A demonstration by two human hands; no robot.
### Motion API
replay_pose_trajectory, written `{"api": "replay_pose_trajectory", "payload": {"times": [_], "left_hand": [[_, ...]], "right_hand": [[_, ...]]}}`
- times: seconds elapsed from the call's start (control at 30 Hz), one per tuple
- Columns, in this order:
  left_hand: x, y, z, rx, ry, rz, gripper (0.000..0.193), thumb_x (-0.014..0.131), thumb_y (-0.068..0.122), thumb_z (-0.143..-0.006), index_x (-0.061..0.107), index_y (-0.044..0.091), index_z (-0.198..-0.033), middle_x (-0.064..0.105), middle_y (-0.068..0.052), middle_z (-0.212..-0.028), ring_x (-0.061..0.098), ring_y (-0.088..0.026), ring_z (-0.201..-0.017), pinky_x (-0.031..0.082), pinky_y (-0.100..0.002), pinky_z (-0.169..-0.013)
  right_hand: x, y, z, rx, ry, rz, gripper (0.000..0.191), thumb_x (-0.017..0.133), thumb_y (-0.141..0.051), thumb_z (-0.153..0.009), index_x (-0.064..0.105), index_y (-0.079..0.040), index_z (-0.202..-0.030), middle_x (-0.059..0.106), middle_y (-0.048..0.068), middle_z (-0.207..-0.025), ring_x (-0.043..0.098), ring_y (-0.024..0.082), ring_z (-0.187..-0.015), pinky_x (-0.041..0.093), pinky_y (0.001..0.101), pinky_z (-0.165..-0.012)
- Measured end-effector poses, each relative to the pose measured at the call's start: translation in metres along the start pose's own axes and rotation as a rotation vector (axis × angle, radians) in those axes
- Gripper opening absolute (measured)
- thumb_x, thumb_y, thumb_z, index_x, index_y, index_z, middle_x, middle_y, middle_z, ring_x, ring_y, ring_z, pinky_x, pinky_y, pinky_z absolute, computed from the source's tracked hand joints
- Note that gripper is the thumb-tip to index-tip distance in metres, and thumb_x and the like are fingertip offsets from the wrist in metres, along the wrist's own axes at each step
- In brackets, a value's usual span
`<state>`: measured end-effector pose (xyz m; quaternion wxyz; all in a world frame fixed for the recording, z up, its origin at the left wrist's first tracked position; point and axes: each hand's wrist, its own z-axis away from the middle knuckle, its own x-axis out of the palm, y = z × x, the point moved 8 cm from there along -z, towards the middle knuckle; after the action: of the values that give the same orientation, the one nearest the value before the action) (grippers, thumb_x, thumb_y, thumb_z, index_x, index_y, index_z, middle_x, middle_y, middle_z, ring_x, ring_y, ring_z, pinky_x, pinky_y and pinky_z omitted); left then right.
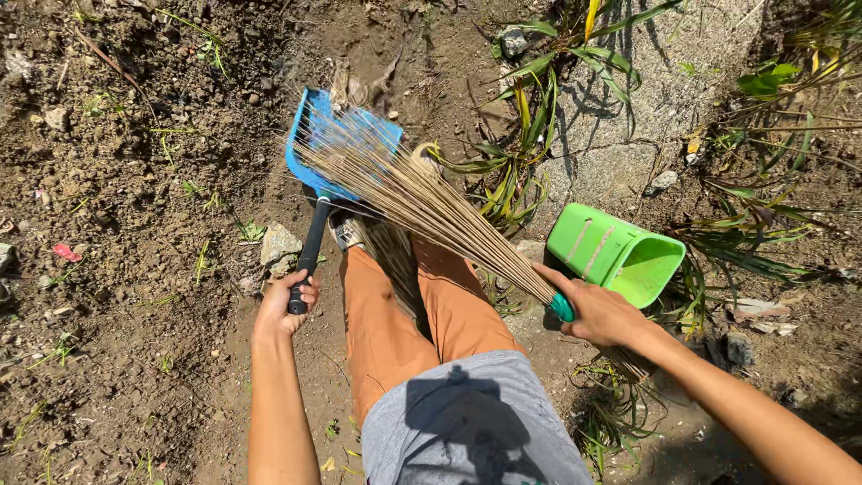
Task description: The person sweeps debris and leaves on a dirt path using a traditional broom and a blue dustpan, then transfers the collected debris into a green bucket. The person repeats this process multiple times along the path.
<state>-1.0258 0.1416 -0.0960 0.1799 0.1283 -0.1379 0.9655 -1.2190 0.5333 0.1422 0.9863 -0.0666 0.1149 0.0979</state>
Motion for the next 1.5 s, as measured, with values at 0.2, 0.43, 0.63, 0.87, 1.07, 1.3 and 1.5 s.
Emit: {"api": "replay_pose_trajectory", "payload": {"times": [0.2, 0.43, 0.63, 0.87, 1.07, 1.3, 1.5], "left_hand": [[0.025, 0.01, 0.01, 0.061, 0.02, -0.107, 0.031, 0.054, 0.009, -0.098, 0.041, 0.001, -0.125, 0.056, -0.009, -0.083, 0.049, -0.006, -0.058, 0.041, -0.016, -0.042], [0.145, 0.038, -0.039, 0.082, 0.039, -0.034, 0.03, 0.055, 0.002, -0.093, 0.038, -0.003, -0.118, 0.054, -0.011, -0.085, 0.052, -0.01, -0.061, 0.044, -0.02, -0.044], [0.297, 0.072, -0.082, 0.104, -0.006, 0.224, 0.03, 0.05, -0.002, -0.096, 0.037, -0.014, -0.119, 0.05, -0.014, -0.087, 0.053, -0.016, -0.064, 0.051, -0.024, -0.048], [0.341, 0.098, -0.088, 0.178, 0.062, 0.224, 0.026, 0.045, -0.004, -0.097, 0.033, -0.01, -0.12, 0.056, -0.026, -0.095, 0.054, -0.016, -0.069, 0.054, -0.024, -0.051], [0.31, 0.087, -0.091, 0.13, 0.136, 0.184, 0.03, 0.051, -0.002, -0.099, 0.034, -0.013, -0.121, 0.05, -0.014, -0.089, 0.053, -0.013, -0.066, 0.051, -0.023, -0.048], [0.288, 0.081, -0.09, 0.075, 0.121, 0.134, 0.029, 0.051, 0.002, -0.099, 0.034, -0.011, -0.119, 0.054, -0.017, -0.09, 0.053, -0.012, -0.065, 0.047, -0.022, -0.047], [0.293, 0.074, -0.104, 0.082, 0.129, 0.101, 0.027, 0.052, 0.002, -0.098, 0.035, -0.009, -0.117, 0.053, -0.014, -0.086, 0.052, -0.012, -0.063, 0.046, -0.022, -0.046]], "right_hand": [[-0.118, 0.06, -0.028, 0.289, 0.13, -0.194, 0.115, 0.079, -0.026, -0.077, 0.01, -0.041, -0.169, 0.072, 0.028, -0.107, 0.075, 0.042, -0.1, 0.056, 0.0463, -0.095], [-0.309, 0.048, -0.188, 0.237, 0.478, -0.252, 0.118, 0.086, -0.027, -0.075, 0.011, -0.018, -0.166, 0.052, 0.027, -0.146, 0.061, 0.039, -0.122, 0.045, 0.0468, -0.107], [-0.317, 0.038, -0.213, 0.075, 0.136, -0.161, 0.118, 0.08, -0.031, -0.072, 0.01, -0.017, -0.166, 0.039, 0.024, -0.157, 0.067, 0.045, -0.118, 0.052, 0.0524, -0.103], [-0.288, 0.117, -0.092, -0.028, -0.029, 0.026, 0.118, 0.085, -0.029, -0.072, 0.008, -0.038, -0.162, 0.062, 0.024, -0.135, 0.062, 0.039, -0.122, 0.047, 0.0495, -0.109], [-0.336, 0.143, -0.074, 0.163, 0.039, 0.025, 0.112, 0.08, -0.031, -0.081, 0.006, -0.038, -0.166, 0.074, 0.025, -0.101, 0.075, 0.039, -0.098, 0.055, 0.0508, -0.099], [-0.386, 0.074, -0.226, 0.135, 0.259, 0.238, 0.117, 0.08, -0.028, -0.084, -0.003, -0.024, -0.168, 0.068, 0.03, -0.105, 0.07, 0.045, -0.087, 0.06, 0.0527, -0.076], [-0.3, 0.1, -0.182, 0.038, -0.02, 0.432, 0.122, 0.082, -0.025, -0.079, -0.005, -0.036, -0.164, 0.064, 0.025, -0.112, 0.071, 0.042, -0.085, 0.061, 0.0521, -0.072]]}}
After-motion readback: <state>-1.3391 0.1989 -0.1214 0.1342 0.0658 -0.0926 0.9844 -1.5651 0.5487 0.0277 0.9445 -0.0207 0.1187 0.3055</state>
